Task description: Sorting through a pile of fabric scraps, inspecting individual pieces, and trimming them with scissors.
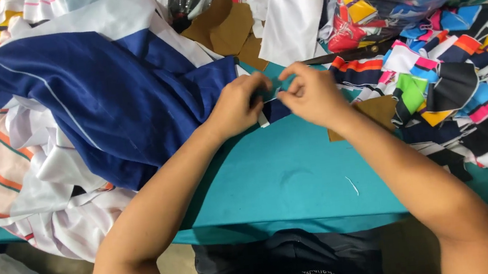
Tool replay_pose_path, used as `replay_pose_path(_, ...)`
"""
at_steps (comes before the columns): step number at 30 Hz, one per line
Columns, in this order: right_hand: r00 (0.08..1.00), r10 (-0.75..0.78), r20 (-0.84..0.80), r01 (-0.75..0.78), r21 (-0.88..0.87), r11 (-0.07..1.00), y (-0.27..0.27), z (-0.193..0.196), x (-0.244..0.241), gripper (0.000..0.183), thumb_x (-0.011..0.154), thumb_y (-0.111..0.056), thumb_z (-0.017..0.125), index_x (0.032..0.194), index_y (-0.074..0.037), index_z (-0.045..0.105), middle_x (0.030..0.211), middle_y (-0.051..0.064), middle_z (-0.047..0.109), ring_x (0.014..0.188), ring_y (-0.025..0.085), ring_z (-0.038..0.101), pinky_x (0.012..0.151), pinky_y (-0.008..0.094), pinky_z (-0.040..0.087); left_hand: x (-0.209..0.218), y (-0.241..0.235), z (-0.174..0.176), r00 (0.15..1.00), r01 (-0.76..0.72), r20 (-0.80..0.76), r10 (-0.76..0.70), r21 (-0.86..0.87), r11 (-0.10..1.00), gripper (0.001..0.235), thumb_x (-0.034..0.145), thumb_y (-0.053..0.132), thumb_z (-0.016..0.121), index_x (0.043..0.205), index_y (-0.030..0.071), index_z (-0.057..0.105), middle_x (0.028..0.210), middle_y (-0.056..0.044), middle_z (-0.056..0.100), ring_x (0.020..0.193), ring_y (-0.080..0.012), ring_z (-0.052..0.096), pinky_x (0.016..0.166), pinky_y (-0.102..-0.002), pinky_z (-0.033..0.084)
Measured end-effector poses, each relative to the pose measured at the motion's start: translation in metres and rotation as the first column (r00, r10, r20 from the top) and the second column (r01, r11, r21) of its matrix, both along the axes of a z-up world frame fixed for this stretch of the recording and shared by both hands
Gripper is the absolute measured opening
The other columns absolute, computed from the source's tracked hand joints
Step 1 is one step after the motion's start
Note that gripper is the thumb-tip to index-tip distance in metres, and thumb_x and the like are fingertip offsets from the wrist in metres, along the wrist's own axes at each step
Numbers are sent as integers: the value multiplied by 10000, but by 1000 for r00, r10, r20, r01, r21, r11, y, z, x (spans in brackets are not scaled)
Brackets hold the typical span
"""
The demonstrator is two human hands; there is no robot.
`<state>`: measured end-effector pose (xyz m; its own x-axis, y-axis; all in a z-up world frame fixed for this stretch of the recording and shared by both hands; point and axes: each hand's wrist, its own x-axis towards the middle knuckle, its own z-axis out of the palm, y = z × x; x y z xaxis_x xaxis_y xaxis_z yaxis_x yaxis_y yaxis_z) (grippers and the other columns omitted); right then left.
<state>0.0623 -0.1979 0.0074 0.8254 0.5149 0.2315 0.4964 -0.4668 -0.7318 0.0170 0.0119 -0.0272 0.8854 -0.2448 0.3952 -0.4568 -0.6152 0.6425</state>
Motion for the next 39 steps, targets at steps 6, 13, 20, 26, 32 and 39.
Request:
replay_pose_path(6, 998, 62, -5, -62, -147, 987, 23, -6, -8, 240, 842, -88, 736, 1060, -82, 635, 712, 88, 741, 629, 240, 742, 497, 342, 593, -2, 6, 5, 999, -28, -24, 26, -95, 995, 426, 843, -110, 571, 1217, 94, 560, 970, -126, 741, 950, -365, 727, 797, -480, 604)
replay_pose_path(13, 984, 164, -72, -169, -72, 983, 22, 7, -20, 112, 970, -100, 660, 998, 2, 624, 740, 172, 730, 646, 290, 745, 478, 389, 592, -3, 3, 12, 1000, -21, -21, 18, -138, 990, 369, 872, -138, 528, 1169, 78, 569, 917, -146, 738, 871, -383, 728, 716, -473, 605)
replay_pose_path(20, 987, 27, 158, -17, -60, 998, -20, 3, 13, 74, 933, -138, 699, 930, -91, 642, 704, 64, 736, 633, 237, 738, 544, 342, 567, -9, 0, 24, 998, 55, -18, -57, -118, 991, 178, 889, -66, 619, 1013, 59, 649, 881, -144, 747, 881, -369, 726, 750, -459, 605)
replay_pose_path(26, 973, -84, 215, 103, -74, 992, -57, -20, 35, 110, 959, -143, 736, 907, -64, 680, 712, 50, 732, 638, 196, 726, 569, 290, 556, -16, -3, 45, 995, 100, -27, -99, 12, 995, 151, 886, 145, 764, 996, 65, 696, 883, -136, 724, 928, -370, 716, 793, -491, 596)
replay_pose_path(32, 987, -52, 150, 67, -99, 993, -57, 2, 22, 213, 906, -198, 792, 847, -14, 704, 671, 88, 702, 616, 252, 689, 572, 351, 537, -13, -1, 38, 991, 118, -81, -110, 97, 988, 316, 825, 240, 852, 1054, 64, 722, 948, -121, 710, 932, -339, 705, 813, -461, 591)
replay_pose_path(39, 913, 196, 357, -215, 14, 977, -43, -9, 23, 57, 896, -63, 740, 927, -105, 717, 868, 49, 716, 844, 276, 691, 585, 337, 556, -10, -12, 17, 992, 54, 108, -63, 86, 995, 811, 826, 308, 873, 1504, 44, 516, 1372, -191, 585, 1350, -432, 520, 1125, -564, 447)
